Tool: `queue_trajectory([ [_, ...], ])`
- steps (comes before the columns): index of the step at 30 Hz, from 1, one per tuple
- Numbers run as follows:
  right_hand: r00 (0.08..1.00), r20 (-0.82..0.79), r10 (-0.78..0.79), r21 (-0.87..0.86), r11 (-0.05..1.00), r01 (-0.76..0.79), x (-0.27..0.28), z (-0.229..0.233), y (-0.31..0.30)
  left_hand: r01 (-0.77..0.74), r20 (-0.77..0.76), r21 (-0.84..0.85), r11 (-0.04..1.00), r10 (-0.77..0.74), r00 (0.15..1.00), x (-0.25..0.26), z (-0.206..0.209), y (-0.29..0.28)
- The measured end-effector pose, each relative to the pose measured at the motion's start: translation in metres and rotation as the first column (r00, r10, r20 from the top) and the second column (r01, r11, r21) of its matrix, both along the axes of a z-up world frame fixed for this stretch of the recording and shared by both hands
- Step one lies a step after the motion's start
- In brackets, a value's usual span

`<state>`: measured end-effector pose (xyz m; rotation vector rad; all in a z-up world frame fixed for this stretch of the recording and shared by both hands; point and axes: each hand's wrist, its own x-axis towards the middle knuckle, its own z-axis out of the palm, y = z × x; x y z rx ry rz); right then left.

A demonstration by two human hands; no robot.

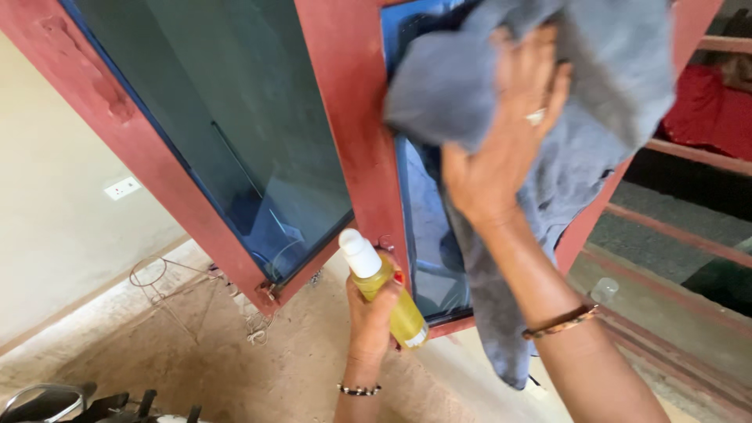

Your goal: The person sprays a yellow cleaning solution onto a small glass pane set in a red wooden window frame and wipes it with a gray cloth. They repeat the spray and wipe cycle multiple times, covering the entire pane and the surrounding frame.

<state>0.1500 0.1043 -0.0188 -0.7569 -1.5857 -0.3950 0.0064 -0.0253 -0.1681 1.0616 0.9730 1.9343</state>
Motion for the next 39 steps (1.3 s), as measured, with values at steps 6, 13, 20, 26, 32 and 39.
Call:
queue_trajectory([
  [6,0.841,0.519,0.155,-0.378,0.924,0.063,0.012,-0.144,-0.025,-0.038,0.152,-0.087,0.995,0.051,0.987,-0.024,0.013,0.004],
  [13,0.850,0.380,0.365,-0.518,0.845,-0.132,0.033,-0.167,0.006,0.082,-0.206,0.133,0.988,-0.053,0.977,-0.059,0.100,0.035],
  [20,0.951,0.291,0.102,0.055,0.991,-0.123,0.015,0.023,0.010,-0.048,-0.202,0.154,0.987,0.079,0.976,-0.022,0.116,0.030],
  [26,0.692,0.721,0.036,-0.319,0.903,0.286,0.014,-0.109,0.000,-0.005,-0.160,0.175,0.985,0.033,0.987,-0.012,0.122,0.025],
  [32,0.630,0.664,0.404,-0.605,0.785,0.135,0.059,-0.203,0.009,0.030,-0.180,0.202,0.979,0.007,0.984,-0.009,0.125,0.016],
  [39,0.830,0.543,0.127,-0.216,0.976,-0.008,0.031,0.004,0.022,0.072,-0.136,0.158,0.985,-0.050,0.989,-0.013,0.125,0.022],
])
